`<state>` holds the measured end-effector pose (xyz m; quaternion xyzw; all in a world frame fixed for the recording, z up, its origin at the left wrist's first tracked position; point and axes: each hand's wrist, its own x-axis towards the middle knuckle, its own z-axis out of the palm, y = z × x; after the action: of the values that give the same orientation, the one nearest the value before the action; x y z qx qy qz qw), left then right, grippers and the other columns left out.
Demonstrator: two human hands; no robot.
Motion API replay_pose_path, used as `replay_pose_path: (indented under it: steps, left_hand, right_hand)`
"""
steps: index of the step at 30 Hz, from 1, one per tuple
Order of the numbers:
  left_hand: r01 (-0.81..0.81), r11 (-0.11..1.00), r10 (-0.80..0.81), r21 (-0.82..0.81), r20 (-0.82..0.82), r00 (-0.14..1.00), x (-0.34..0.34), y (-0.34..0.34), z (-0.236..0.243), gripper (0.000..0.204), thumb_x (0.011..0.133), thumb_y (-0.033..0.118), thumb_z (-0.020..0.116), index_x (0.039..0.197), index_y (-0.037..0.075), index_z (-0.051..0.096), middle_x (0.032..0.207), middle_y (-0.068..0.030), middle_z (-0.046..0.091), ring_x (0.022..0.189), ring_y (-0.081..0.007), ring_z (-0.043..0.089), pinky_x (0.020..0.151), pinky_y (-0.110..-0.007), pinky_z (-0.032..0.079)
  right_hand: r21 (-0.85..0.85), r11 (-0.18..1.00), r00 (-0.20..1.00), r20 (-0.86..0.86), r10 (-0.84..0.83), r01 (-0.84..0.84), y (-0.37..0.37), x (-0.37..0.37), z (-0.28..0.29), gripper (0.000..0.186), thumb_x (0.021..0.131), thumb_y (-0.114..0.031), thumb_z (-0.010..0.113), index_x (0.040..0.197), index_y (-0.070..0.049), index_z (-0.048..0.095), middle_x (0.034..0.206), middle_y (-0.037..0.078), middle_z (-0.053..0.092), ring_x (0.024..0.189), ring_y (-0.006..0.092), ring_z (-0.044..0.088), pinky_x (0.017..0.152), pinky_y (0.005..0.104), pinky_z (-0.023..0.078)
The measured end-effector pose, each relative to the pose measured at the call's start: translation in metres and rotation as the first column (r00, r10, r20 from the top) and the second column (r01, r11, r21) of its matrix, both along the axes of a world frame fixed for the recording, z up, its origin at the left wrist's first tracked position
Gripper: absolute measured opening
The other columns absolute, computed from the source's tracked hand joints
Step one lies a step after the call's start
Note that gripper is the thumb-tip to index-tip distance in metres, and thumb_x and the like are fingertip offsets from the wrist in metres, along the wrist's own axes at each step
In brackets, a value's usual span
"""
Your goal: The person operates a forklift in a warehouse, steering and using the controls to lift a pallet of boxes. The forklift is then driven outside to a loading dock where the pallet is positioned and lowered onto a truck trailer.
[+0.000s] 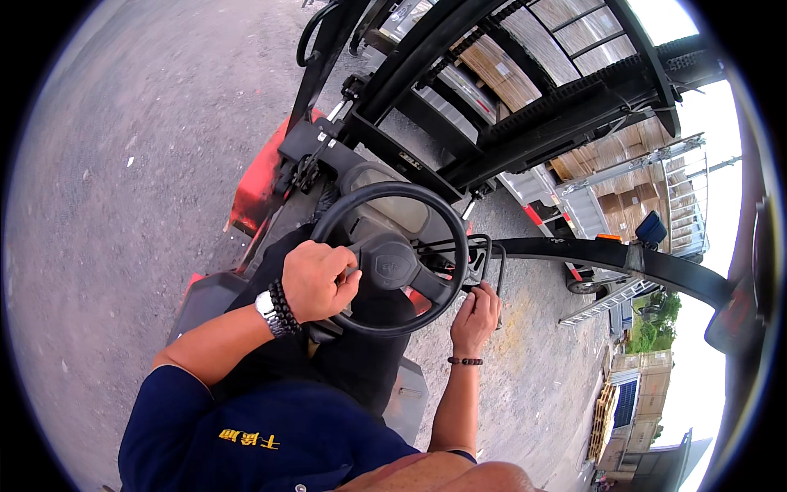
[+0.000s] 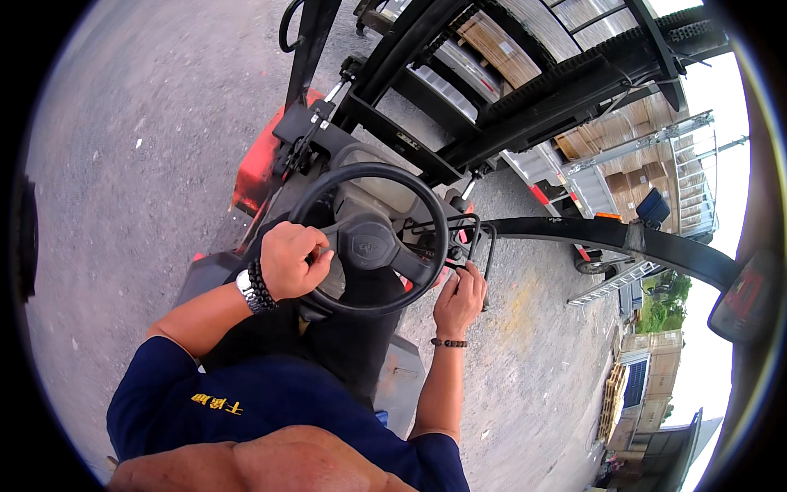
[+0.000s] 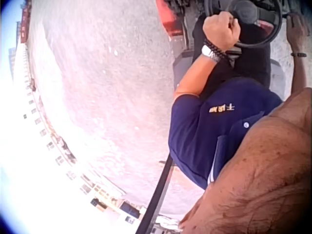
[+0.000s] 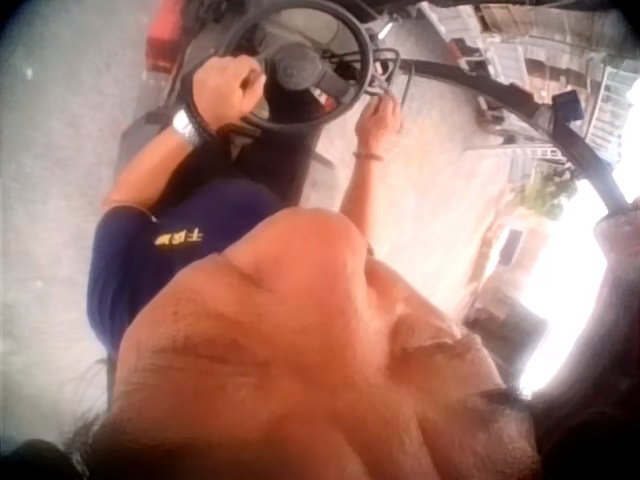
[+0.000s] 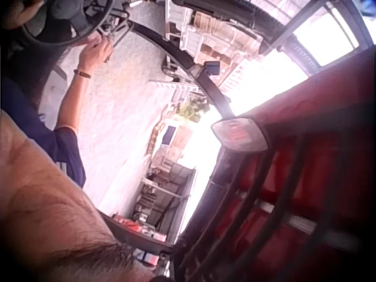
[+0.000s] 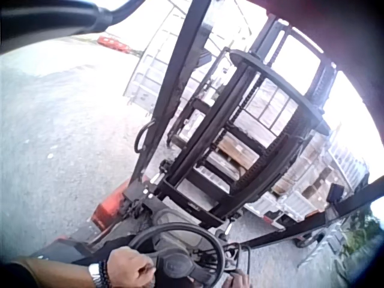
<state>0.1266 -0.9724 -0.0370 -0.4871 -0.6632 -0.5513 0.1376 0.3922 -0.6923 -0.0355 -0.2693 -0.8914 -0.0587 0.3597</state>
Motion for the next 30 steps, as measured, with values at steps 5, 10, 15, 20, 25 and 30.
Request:
replay_pose_path:
  steps: [5, 10, 15, 20, 25, 30]
  left_hand:
    - [0.0, 1.0, 0.0, 0.018, -0.019, 1.0, 0.003, 0.002, 0.001, 0.019, 0.089, 0.01, 0.083, 0.092, 0.014, 0.065, 0.065, 0.0025, 0.06, 0.061, -0.0251, 0.063, 0.063, -0.042, 0.047]
    - [-0.011, 1.0, 0.012, 0.019, -0.014, 1.0, 0.006, 0.0, 0.004, 0.019, 0.089, 0.011, 0.083, 0.093, 0.014, 0.065, 0.065, 0.0022, 0.061, 0.062, -0.0258, 0.064, 0.064, -0.043, 0.048]
    - [-0.02, 1.0, 0.02, 0.003, 0.009, 1.0, 0.01, -0.002, 0.004, 0.018, 0.088, 0.011, 0.084, 0.093, 0.013, 0.067, 0.069, -0.0008, 0.068, 0.066, -0.0291, 0.066, 0.066, -0.045, 0.05]
    - [-0.036, 0.999, 0.037, 0.021, -0.016, 0.999, 0.013, -0.002, 0.006, 0.017, 0.091, 0.013, 0.083, 0.094, 0.014, 0.066, 0.067, 0.0006, 0.065, 0.065, -0.0274, 0.067, 0.066, -0.044, 0.05]
    - [-0.019, 1.0, 0.019, -0.004, 0.008, 1.0, 0.013, -0.002, 0.006, 0.016, 0.088, 0.009, 0.083, 0.093, 0.012, 0.068, 0.073, -0.0024, 0.071, 0.07, -0.0302, 0.068, 0.067, -0.045, 0.051]
    - [-0.031, 0.999, 0.031, 0.01, 0.005, 1.0, 0.013, 0.0, 0.006, 0.015, 0.089, 0.01, 0.083, 0.093, 0.013, 0.068, 0.071, -0.0018, 0.069, 0.07, -0.0297, 0.068, 0.067, -0.045, 0.051]
  right_hand:
    - [-0.158, 0.985, 0.976, -0.191, -0.104, 0.074, 0.045, -0.023, 0.024, 0.024, 0.111, -0.015, 0.061, 0.112, 0.0, 0.078, 0.114, 0.019, 0.08, 0.106, 0.0413, 0.074, 0.094, 0.0513, 0.058]
    - [-0.117, 0.986, 0.969, -0.202, -0.141, 0.12, 0.064, -0.034, 0.036, 0.026, 0.112, -0.022, 0.062, 0.11, -0.004, 0.08, 0.104, 0.017, 0.08, 0.1, 0.0413, 0.074, 0.088, 0.0522, 0.057]
    - [-0.12, 0.984, 0.968, -0.195, -0.155, 0.133, 0.067, -0.038, 0.044, 0.026, 0.112, -0.023, 0.062, 0.109, -0.004, 0.081, 0.105, 0.017, 0.08, 0.1, 0.0414, 0.075, 0.088, 0.0521, 0.058]
    - [-0.109, 0.983, 0.968, -0.191, -0.165, 0.147, 0.066, -0.036, 0.046, 0.025, 0.111, -0.024, 0.064, 0.107, -0.005, 0.081, 0.104, 0.016, 0.08, 0.1, 0.0401, 0.075, 0.089, 0.0514, 0.058]
    - [-0.061, 0.99, 0.965, -0.223, -0.135, 0.124, 0.072, -0.035, 0.043, 0.027, 0.111, -0.024, 0.064, 0.107, -0.004, 0.082, 0.1, 0.018, 0.081, 0.095, 0.0402, 0.077, 0.085, 0.0501, 0.059]
    - [-0.055, 0.993, 0.966, -0.23, -0.117, 0.107, 0.071, -0.039, 0.047, 0.027, 0.111, -0.024, 0.064, 0.107, -0.004, 0.082, 0.101, 0.018, 0.081, 0.095, 0.0405, 0.077, 0.085, 0.0499, 0.059]
